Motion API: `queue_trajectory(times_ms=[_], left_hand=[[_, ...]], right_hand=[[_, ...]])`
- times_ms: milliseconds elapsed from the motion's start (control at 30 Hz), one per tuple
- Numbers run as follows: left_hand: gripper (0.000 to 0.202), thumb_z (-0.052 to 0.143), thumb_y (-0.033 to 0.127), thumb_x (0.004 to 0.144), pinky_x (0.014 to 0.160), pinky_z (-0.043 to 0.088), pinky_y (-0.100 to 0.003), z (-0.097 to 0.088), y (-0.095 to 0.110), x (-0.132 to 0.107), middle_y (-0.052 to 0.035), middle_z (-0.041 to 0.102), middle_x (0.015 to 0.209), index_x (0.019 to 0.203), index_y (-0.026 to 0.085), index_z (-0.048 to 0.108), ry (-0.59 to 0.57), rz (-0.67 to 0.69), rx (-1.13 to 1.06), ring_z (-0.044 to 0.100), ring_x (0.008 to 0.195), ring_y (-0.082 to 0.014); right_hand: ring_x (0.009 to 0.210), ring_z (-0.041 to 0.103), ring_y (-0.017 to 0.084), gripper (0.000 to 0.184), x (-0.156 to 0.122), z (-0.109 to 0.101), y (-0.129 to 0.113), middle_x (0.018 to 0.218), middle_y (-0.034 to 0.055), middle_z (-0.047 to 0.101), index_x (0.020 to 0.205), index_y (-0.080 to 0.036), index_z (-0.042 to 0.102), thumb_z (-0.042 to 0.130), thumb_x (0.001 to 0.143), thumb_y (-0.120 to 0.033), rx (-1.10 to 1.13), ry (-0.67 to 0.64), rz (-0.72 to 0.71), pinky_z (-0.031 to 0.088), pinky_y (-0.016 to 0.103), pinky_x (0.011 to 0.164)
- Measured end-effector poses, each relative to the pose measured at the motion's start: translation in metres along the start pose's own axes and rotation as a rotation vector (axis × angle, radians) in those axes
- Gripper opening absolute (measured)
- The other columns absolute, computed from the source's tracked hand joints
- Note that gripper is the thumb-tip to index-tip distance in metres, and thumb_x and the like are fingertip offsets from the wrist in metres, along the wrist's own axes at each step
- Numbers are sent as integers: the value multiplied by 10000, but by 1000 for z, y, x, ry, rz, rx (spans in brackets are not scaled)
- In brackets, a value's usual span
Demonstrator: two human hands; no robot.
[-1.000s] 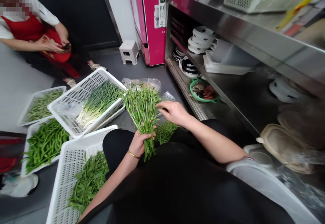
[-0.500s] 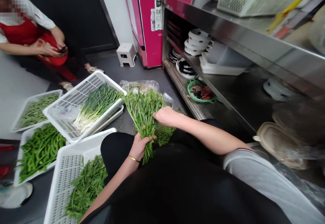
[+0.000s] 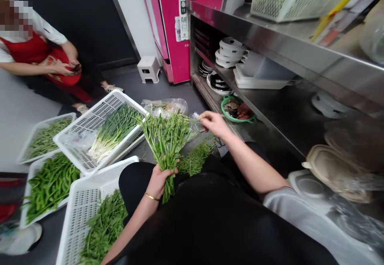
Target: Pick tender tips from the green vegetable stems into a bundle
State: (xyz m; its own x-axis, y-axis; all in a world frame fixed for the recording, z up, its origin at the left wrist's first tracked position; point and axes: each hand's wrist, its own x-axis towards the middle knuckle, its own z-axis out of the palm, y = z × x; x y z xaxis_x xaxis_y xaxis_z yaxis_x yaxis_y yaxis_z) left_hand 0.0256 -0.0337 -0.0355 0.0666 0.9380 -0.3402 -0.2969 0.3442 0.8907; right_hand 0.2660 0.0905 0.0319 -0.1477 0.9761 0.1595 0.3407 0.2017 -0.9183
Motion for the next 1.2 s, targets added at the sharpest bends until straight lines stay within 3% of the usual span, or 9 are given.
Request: queue_trajectory(times_ms=[167,367,500,667,733,867,933,1100,1200], left_hand=[[312,616,82,582,497,429,-222,-32,18,-5,-51,661,662,889,106,666,-116,-37,144,553,549,-125],[306,595,78,612,504,410,-233,-51,31,-7,-43,634,611,904,109,681,-245,-101,264,528,536,-133],[314,599,77,600,499,408,-239,-47,29,-9,-87,667,769,906,101,665,-253,-95,136,525,537,-126],[343,599,80,582,472,408,-244,-41,25,-12,-137,665,925,923,105,635,-242,-97,-47,539,523,-124],[355,601,76,579,462,405,-242,-41,25,-12,-141,667,903,932,95,629,-267,-113,-76,542,523,-128],[371,603,69,571,451,401,-244,-42,26,-12,-146,670,862,942,74,621,-330,-136,-96,541,508,-131],[366,607,64,573,453,402,-246,-41,26,-13,-142,673,855,938,83,616,-347,-141,-94,546,505,-134],[399,606,60,573,453,395,-245,-38,24,-18,-139,675,858,969,101,591,-336,-153,-90,553,504,-139],[389,601,65,571,463,398,-250,-38,22,-21,-144,673,875,959,88,599,-300,-122,-63,549,508,-137]], right_hand=[[395,431,46,152,-9,-90,13,483,-97,411,756,-166,512,594,644,-231,874,386,39,322,150,364],[405,393,23,56,-29,-141,30,482,-97,374,707,-179,512,519,652,-182,1178,656,-123,321,116,372],[405,451,48,90,-39,-121,58,476,-75,459,705,-173,542,559,633,-226,873,692,-30,373,146,379],[419,520,103,200,-60,-75,76,487,-10,554,755,-111,604,602,667,-290,170,-65,335,451,219,428],[506,550,107,247,-64,-63,65,615,20,605,862,-119,632,569,736,-322,-19,-131,181,478,239,509],[807,584,141,258,-56,-44,20,958,61,599,1026,-209,642,527,819,-312,-342,103,-314,480,277,729],[918,570,152,244,-46,-31,-1,1037,63,578,1030,-223,633,483,857,-308,-434,93,-464,465,274,782],[816,587,156,323,-27,3,-21,1092,76,571,1106,-190,536,508,850,-386,-669,-283,-506,445,255,644],[771,583,169,451,-31,17,-16,1072,105,573,1161,-157,474,526,825,-453,-790,-303,-450,411,254,587]])
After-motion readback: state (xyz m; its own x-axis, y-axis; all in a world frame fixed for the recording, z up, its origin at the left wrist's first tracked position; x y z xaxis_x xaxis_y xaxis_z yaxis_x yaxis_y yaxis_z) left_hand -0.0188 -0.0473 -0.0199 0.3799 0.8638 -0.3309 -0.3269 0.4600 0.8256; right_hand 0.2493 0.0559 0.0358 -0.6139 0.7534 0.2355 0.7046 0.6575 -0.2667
